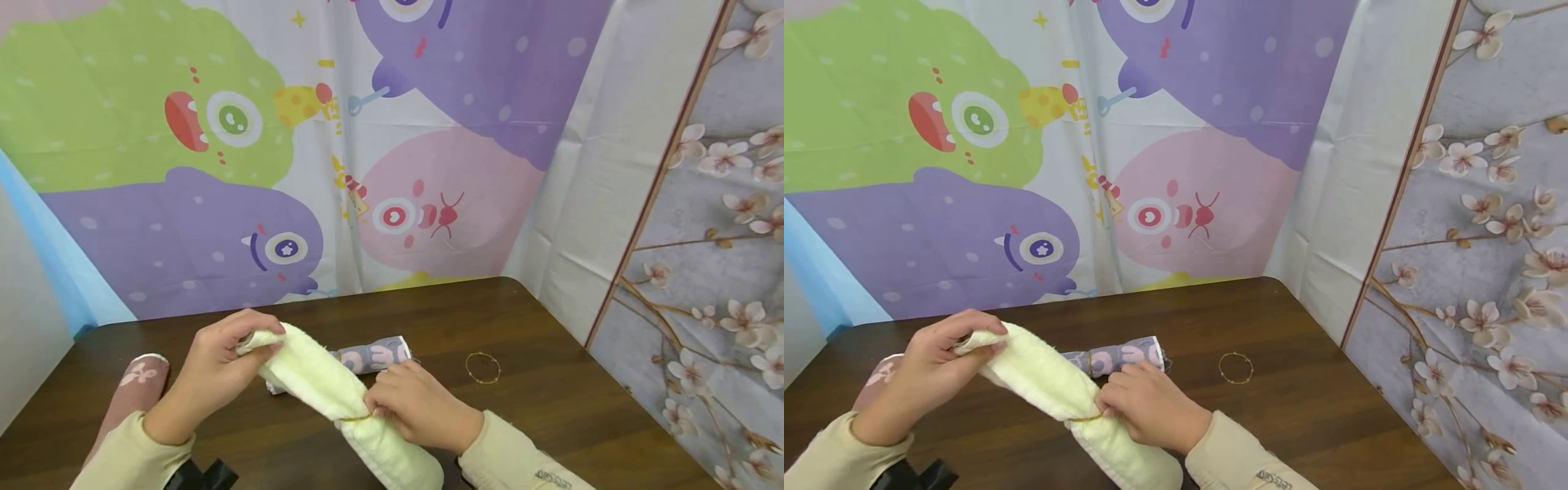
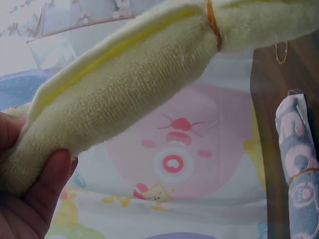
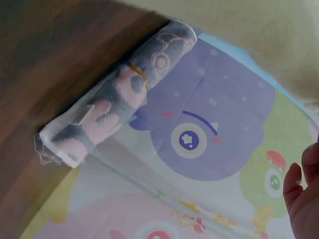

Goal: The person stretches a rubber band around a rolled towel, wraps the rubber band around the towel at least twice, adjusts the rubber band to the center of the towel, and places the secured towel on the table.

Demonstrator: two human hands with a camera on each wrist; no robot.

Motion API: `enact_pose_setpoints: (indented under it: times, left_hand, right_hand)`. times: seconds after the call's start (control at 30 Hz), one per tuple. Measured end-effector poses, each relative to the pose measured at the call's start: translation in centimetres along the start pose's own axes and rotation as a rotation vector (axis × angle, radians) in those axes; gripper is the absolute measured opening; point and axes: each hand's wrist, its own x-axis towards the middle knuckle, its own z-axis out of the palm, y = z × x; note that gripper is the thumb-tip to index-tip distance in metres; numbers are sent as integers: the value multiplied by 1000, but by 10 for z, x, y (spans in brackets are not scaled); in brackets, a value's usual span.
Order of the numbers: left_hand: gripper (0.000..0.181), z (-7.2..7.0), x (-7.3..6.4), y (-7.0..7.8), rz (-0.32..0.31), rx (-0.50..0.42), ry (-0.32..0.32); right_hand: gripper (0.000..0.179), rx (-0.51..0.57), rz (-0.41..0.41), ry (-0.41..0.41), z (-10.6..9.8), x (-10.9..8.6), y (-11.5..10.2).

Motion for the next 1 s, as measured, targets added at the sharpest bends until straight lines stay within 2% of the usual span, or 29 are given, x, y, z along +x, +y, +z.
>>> enact_pose_setpoints:
  times: [0.03, 0.13, 0.2, 0.37, 0.43, 0.53, 0.6, 0.67, 0.77, 0.83, 0.9, 1.0]
  left_hand:
    - [37, 1, 0, 2, -25, -9, -7]
    - [37, 1, 0, 6, -74, -28, -27]
    - [37, 1, 0, 7, -98, -28, -26]
    - [31, 3, 0, 11, -157, 50, 53]
    - [29, 4, 0, 13, -176, 85, 88]
    - [26, 6, 1, 15, -207, 124, 114]
    - [25, 7, 2, 15, -232, 136, 114]
    - [25, 5, 2, 15, -271, 122, 91]
    - [26, 2, 2, 13, -302, 88, 25]
    - [29, -2, 1, 11, -307, 64, -35]
    - [36, -5, 1, 8, -265, 71, -89]
    - [56, -9, 1, 4, -155, 18, -165]
  right_hand:
    - [22, 21, 12, 9, 1, 0, 0]
    - [31, 99, 45, 24, 5, 2, 0]
    - [35, 195, 92, 7, 6, 3, -1]
    - [31, 411, 274, -76, 8, 6, -6]
    - [33, 389, 338, -98, 9, 7, -9]
    - [48, 266, 393, -101, 13, 9, -13]
    - [48, 204, 405, -73, 16, 10, -15]
    - [43, 229, 418, -43, 18, 10, -15]
    - [34, 460, 458, -27, 19, 8, -13]
    - [31, 708, 519, -48, 18, 5, -10]
    - [28, 945, 590, -68, 18, 3, -7]
    - [25, 1209, 669, -81, 18, 0, -3]
